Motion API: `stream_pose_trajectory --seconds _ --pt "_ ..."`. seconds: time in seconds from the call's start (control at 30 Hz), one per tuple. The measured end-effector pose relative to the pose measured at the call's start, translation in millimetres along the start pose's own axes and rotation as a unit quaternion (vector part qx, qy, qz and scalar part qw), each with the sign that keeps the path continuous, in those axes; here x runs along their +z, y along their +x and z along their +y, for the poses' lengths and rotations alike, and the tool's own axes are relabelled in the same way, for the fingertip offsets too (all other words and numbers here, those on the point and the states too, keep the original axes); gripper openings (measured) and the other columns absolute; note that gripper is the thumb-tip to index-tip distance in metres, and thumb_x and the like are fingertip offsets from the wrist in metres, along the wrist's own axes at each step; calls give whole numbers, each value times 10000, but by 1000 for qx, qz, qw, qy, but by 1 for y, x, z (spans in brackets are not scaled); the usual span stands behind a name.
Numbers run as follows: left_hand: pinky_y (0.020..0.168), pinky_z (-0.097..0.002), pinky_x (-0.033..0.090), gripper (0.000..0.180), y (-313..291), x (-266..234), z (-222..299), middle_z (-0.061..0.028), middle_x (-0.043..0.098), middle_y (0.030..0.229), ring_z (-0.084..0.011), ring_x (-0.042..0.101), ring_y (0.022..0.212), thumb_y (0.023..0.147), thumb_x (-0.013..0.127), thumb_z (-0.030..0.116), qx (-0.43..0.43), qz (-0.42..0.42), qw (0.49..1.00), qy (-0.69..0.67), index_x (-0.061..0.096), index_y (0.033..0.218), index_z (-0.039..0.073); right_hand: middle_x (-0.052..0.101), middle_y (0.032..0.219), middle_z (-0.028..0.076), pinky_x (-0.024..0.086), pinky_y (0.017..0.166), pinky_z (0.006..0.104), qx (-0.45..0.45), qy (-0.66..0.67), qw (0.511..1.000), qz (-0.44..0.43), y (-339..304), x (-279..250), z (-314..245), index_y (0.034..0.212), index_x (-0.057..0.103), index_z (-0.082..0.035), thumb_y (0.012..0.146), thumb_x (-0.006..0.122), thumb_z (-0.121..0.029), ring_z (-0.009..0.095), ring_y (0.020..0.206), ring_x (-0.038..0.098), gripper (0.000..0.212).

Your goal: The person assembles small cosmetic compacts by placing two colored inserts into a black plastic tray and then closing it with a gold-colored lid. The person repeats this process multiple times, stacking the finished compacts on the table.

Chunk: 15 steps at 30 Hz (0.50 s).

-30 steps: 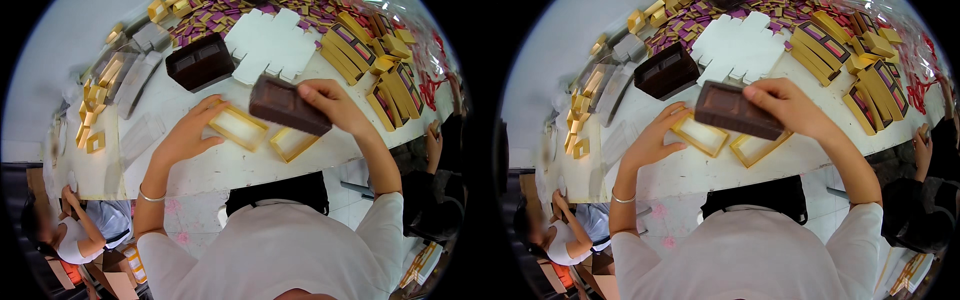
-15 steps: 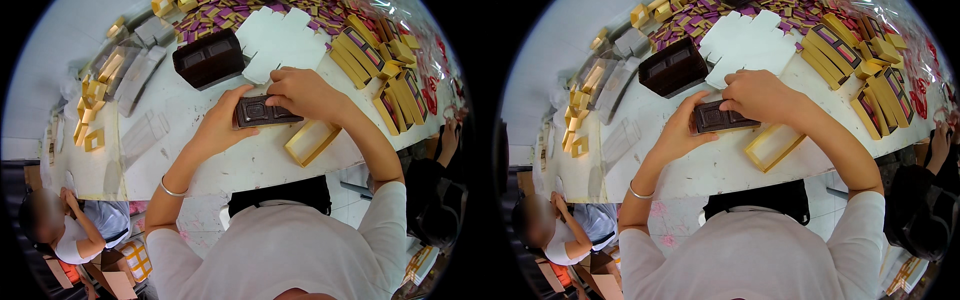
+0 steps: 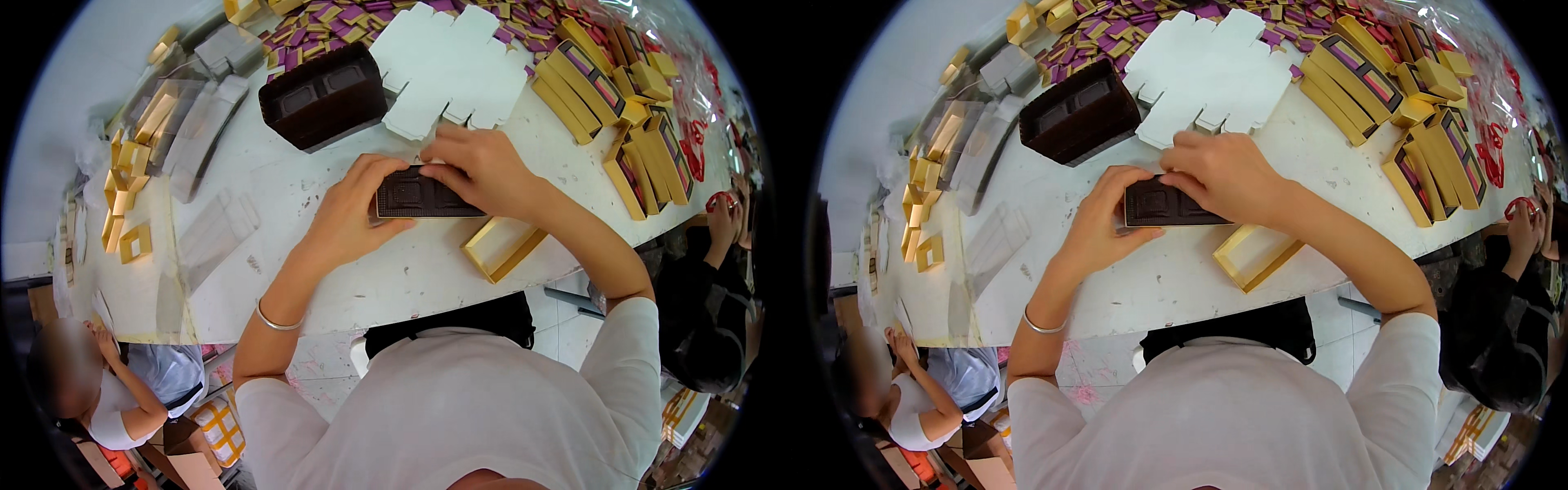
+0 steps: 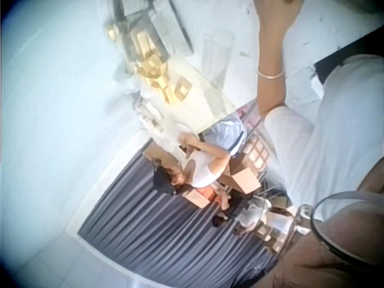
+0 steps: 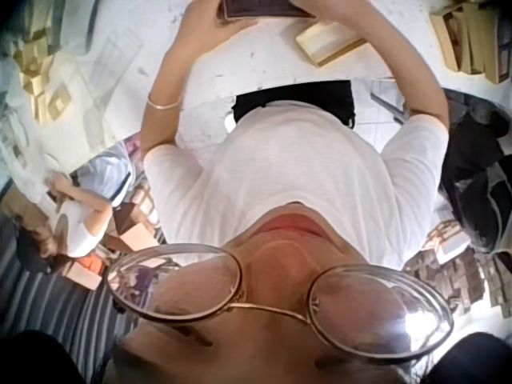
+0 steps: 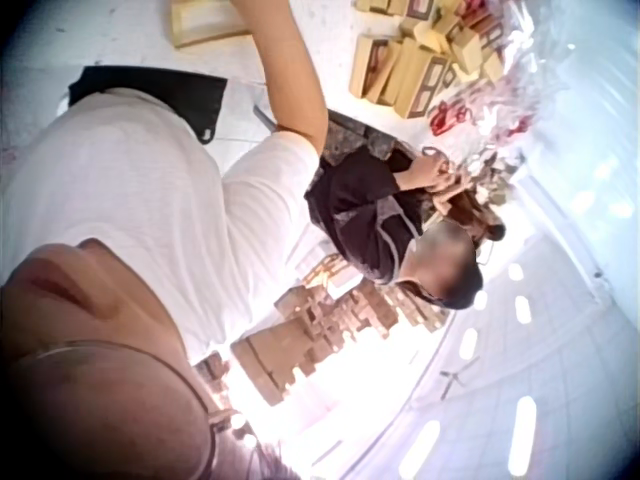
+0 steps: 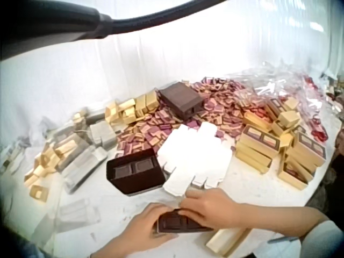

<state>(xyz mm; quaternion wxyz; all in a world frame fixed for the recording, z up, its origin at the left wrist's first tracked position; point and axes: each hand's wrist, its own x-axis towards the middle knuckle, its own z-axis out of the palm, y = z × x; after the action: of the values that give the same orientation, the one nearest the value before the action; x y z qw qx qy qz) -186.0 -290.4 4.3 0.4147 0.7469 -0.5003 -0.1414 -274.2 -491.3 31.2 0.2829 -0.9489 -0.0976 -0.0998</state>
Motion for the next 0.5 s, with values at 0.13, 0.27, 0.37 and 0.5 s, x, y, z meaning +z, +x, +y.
stream_pose_trajectory --seconds 0.13,0.27,0.37,0.5 --pt "682 -281 464 601 1 -8 6 -76 511 1124 -211 550 900 629 799 119 -41 -25 998 -36 511 1153 63 561 961 80 460 623 326 25 109 994 4 -4 -21 1 982 607 -57 812 637 -112 209 686 572 182" --pt "693 -296 495 588 -3 -10 4 -68 501 1142 -225 564 865 650 785 125 -49 -26 998 -25 508 1167 83 520 1117 116 491 687 303 -96 53 988 -113 -27 -47 6 1055 604 -40 769 650 -64 232 765 594 290" --pt "696 -304 510 580 0 -11 5 -64 497 1144 -232 571 841 661 781 129 -44 -36 998 -29 509 1173 94 513 1098 185 503 733 318 -204 -156 956 -139 -39 -41 2 1018 603 40 721 625 -34 255 853 588 307" --pt "684 -304 505 572 2 -10 5 -57 498 1132 -229 569 817 664 783 138 -35 -34 998 -32 520 1170 96 527 1025 173 496 747 327 -296 -234 913 -152 -36 -28 24 967 609 65 691 611 -67 241 888 571 305"
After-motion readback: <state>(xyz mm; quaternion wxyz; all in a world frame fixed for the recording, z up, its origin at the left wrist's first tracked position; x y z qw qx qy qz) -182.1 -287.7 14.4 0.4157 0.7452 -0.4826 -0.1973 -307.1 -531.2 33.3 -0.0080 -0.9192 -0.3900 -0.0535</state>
